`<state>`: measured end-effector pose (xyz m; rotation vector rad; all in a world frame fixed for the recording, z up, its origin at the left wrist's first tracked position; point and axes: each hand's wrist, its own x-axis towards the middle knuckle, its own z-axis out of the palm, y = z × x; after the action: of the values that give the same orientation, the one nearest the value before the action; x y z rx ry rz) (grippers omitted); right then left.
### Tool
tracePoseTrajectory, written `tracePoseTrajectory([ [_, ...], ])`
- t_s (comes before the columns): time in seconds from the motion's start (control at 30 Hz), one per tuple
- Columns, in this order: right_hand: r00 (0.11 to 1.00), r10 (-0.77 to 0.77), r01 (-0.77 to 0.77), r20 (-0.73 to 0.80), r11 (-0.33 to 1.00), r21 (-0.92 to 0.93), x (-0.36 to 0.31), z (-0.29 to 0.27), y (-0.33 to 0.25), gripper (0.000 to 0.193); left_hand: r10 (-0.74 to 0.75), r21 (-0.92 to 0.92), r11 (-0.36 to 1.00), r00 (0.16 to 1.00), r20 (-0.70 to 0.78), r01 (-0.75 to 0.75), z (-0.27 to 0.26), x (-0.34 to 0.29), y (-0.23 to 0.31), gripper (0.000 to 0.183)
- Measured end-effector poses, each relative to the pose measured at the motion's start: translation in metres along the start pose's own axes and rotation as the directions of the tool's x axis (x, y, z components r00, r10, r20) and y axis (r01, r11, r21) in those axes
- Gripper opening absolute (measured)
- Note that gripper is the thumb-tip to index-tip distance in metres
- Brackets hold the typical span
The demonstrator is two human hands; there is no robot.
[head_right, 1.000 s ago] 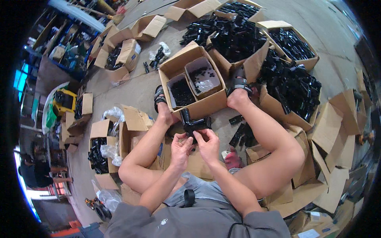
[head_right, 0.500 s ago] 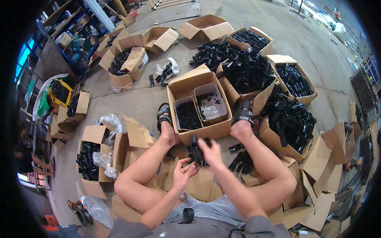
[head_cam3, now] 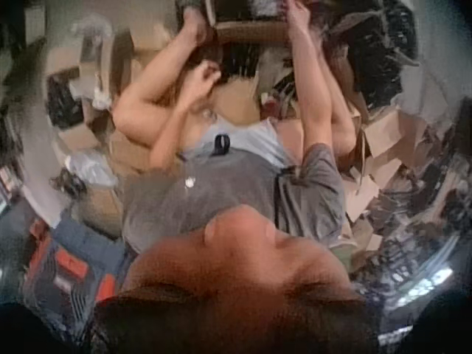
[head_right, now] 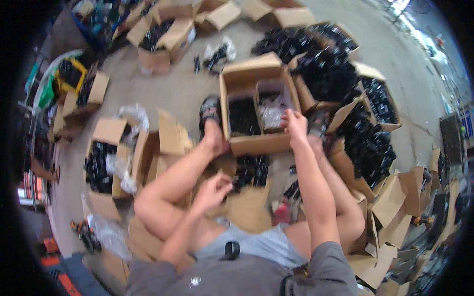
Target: The person sits on the floor and assembles small components by picking up black plastic parts from one box and small metal screws or pins from another box, joining them by hand and placing the finished items into a separate container.
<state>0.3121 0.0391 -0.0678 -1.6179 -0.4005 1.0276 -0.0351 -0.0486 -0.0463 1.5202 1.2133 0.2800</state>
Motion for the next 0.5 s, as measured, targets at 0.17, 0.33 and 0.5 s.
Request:
tracePoseTrajectory([
  [0.17,0.995,0.097,-0.095,0.018,0.993,-0.07,-0.077,-0.032,0.067,0.025,0.093,0.6,0.787,0.989,0.114,-0.143,-0.032,0.02,0.007,0.025],
  [0.33,0.988,-0.051,0.091,0.144,0.954,-0.286,-0.13,-0.037,0.125,0.022,-0.013,0.777,0.605,0.974,0.225,-0.171,-0.007,0.046,-0.03,0.032],
  [0.5,0.87,-0.254,0.483,0.422,0.61,-0.628,-0.175,0.005,0.124,0.021,0.31,0.748,0.636,0.95,-0.021,-0.191,0.024,0.031,-0.057,0.047],
])
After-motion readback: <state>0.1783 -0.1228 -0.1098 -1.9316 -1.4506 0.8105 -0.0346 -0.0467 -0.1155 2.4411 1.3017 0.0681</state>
